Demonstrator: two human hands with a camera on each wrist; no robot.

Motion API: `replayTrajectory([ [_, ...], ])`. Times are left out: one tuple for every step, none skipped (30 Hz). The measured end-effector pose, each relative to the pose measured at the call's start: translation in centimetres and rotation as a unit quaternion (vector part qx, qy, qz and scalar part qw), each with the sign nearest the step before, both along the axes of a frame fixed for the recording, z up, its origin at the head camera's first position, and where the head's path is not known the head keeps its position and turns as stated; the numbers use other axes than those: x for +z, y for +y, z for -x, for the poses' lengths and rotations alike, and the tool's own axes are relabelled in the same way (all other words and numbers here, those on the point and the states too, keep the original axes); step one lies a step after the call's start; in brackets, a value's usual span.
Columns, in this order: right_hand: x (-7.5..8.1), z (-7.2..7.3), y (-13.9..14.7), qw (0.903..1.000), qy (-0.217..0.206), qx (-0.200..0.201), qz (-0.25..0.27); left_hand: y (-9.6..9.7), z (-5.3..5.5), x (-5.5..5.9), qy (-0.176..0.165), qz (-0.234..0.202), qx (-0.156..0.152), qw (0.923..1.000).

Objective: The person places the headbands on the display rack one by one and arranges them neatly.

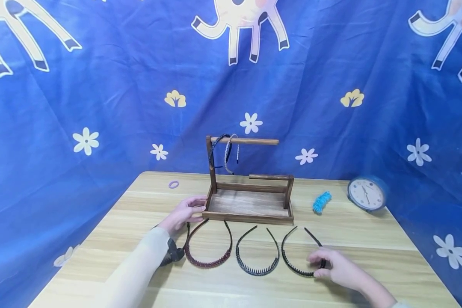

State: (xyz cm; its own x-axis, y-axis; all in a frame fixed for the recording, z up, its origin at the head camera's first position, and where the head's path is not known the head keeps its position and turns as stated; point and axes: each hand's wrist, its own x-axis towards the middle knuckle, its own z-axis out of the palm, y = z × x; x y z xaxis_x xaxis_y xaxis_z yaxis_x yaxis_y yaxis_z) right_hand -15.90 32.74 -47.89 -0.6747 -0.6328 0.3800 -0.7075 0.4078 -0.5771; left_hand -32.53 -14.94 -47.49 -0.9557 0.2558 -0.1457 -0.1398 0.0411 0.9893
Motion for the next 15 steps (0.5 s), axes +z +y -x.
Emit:
replayTrajectory([
  [-0.12, 0.00, -0.08, 0.9999, 0.014, 0.006, -0.001, -0.01, -0.01, 0.01, 0.002, 0.001, -0.001, 1.0000],
  [-0.23, -0.01, -0.16, 0.9995, 0.030, 0.009, -0.006, -0.02, -0.01, 0.00, 0.004, 0.000, -0.002, 1.0000],
  [-0.33, -0.02, -0.25, 0.9988, 0.046, 0.011, -0.013, -0.02, -0.01, -0.01, 0.003, 0.000, -0.001, 1.0000],
  [-0.43, -0.06, -0.33, 0.9979, 0.061, 0.011, -0.021, -0.02, -0.03, -0.01, 0.002, -0.001, -0.001, 1.0000],
  [-0.51, -0.08, -0.41, 0.9968, 0.073, 0.011, -0.029, 0.00, -0.08, 0.05, 0.001, -0.001, 0.000, 1.0000],
  [-0.58, -0.11, -0.50, 0.9956, 0.085, 0.009, -0.038, 0.02, -0.11, 0.09, 0.000, 0.001, 0.001, 1.0000],
  [-0.65, -0.13, -0.57, 0.9943, 0.096, 0.006, -0.047, 0.04, -0.16, 0.13, -0.002, 0.001, 0.003, 1.0000],
  [-0.70, -0.16, -0.63, 0.9929, 0.105, 0.000, -0.055, 0.05, -0.19, 0.18, -0.004, 0.001, 0.004, 1.0000],
  [-0.73, -0.18, -0.67, 0.9922, 0.109, -0.003, -0.060, 0.06, -0.23, 0.23, -0.007, 0.001, 0.006, 1.0000],
  [-0.76, -0.19, -0.72, 0.9918, 0.112, -0.006, -0.062, 0.06, -0.27, 0.27, -0.008, 0.003, 0.007, 0.9999],
  [-0.78, -0.18, -0.76, 0.9917, 0.113, -0.009, -0.062, 0.07, -0.32, 0.31, -0.007, 0.004, 0.007, 0.9999],
  [-0.79, -0.17, -0.80, 0.9916, 0.113, -0.011, -0.061, 0.07, -0.34, 0.33, -0.008, 0.005, 0.007, 0.9999],
  [-0.77, -0.17, -0.82, 0.9918, 0.113, -0.014, -0.059, 0.06, -0.37, 0.35, -0.008, 0.006, 0.007, 0.9999],
  [-0.75, -0.18, -0.84, 0.9923, 0.109, -0.016, -0.055, 0.05, -0.40, 0.36, -0.007, 0.006, 0.006, 0.9999],
  [-0.73, -0.19, -0.86, 0.9938, 0.099, -0.015, -0.049, 0.03, -0.41, 0.33, -0.005, 0.006, 0.006, 0.9999],
])
